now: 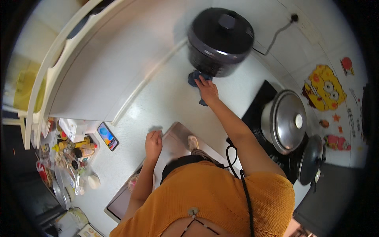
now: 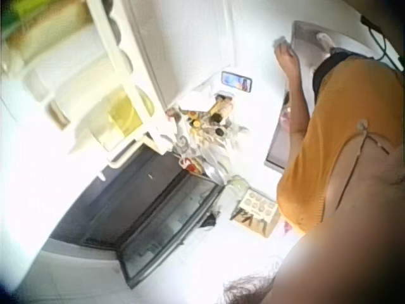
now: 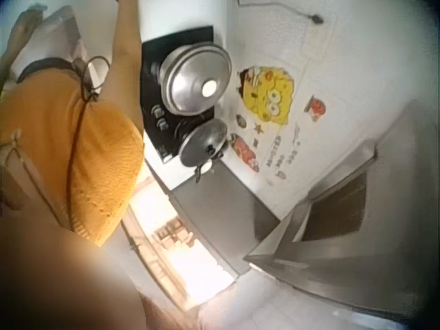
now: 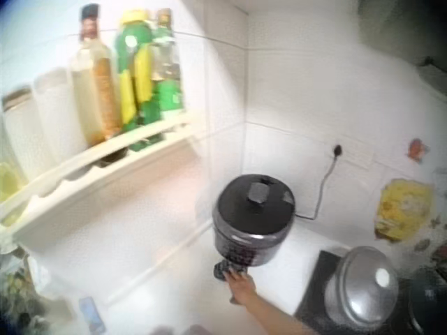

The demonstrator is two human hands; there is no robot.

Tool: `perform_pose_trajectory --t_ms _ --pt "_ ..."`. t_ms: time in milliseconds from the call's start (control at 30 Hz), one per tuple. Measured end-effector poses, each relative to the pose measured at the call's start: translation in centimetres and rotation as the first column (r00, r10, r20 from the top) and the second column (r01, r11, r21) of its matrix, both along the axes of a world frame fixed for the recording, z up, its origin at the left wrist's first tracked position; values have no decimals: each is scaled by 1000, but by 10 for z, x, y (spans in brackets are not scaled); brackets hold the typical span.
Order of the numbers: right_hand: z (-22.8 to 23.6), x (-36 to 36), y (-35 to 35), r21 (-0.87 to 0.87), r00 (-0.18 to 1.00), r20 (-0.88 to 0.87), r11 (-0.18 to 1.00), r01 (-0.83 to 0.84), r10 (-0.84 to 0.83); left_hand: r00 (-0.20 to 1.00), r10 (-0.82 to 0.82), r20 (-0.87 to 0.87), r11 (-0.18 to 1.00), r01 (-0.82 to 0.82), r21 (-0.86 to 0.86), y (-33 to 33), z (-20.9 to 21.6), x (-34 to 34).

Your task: The person washes a blue cloth under running water in a sink, wrings it out, and then uses it to wipe down a black stovetop and surrounding counter area.

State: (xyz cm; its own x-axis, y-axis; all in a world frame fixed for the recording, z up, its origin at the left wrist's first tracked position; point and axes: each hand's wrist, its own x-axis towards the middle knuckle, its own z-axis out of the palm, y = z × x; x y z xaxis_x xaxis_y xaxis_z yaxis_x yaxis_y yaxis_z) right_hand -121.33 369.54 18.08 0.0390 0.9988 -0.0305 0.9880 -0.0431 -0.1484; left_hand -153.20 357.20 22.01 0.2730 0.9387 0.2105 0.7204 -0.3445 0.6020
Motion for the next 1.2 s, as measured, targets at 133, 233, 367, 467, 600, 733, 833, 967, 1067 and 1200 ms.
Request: perform_pose_trajectory --t_ms 133,233,367,467,600,733,833,967,1067,1200 --pt "18 22 -75 -16 985 26 985 169 -169 983 -182 6 983 182 -15 15 1 33" --pt "4 22 -134 78 998 -40 996 44 -41 954 -300 4 954 300 -14 17 0 53" --pt "2 -9 -220 224 991 -96 972 -72 96 879 -473 65 881 473 16 11 2 66" --pt "26 -25 -277 193 987 -161 980 45 -14 835 -542 95 839 543 9 2 0 63" --pt "20 -28 -359 206 981 -95 961 184 -167 802 -594 64 802 596 -28 -5 -13 45" --pt "24 -16 -437 130 922 49 918 374 -383 812 -578 85 802 584 -122 -14 -21 17" --pt "7 12 -511 101 754 118 763 639 -646 810 -570 141 795 586 -154 -16 -19 6" --pt "33 41 -585 -108 328 146 314 943 -934 794 -591 145 781 608 -145 -17 -25 0" --pt "84 25 -555 79 239 -45 235 969 -970 780 -605 161 763 625 -165 -19 -24 1" --pt "97 15 -473 480 595 -245 438 760 -765 772 -605 195 728 635 -258 -31 -29 8"
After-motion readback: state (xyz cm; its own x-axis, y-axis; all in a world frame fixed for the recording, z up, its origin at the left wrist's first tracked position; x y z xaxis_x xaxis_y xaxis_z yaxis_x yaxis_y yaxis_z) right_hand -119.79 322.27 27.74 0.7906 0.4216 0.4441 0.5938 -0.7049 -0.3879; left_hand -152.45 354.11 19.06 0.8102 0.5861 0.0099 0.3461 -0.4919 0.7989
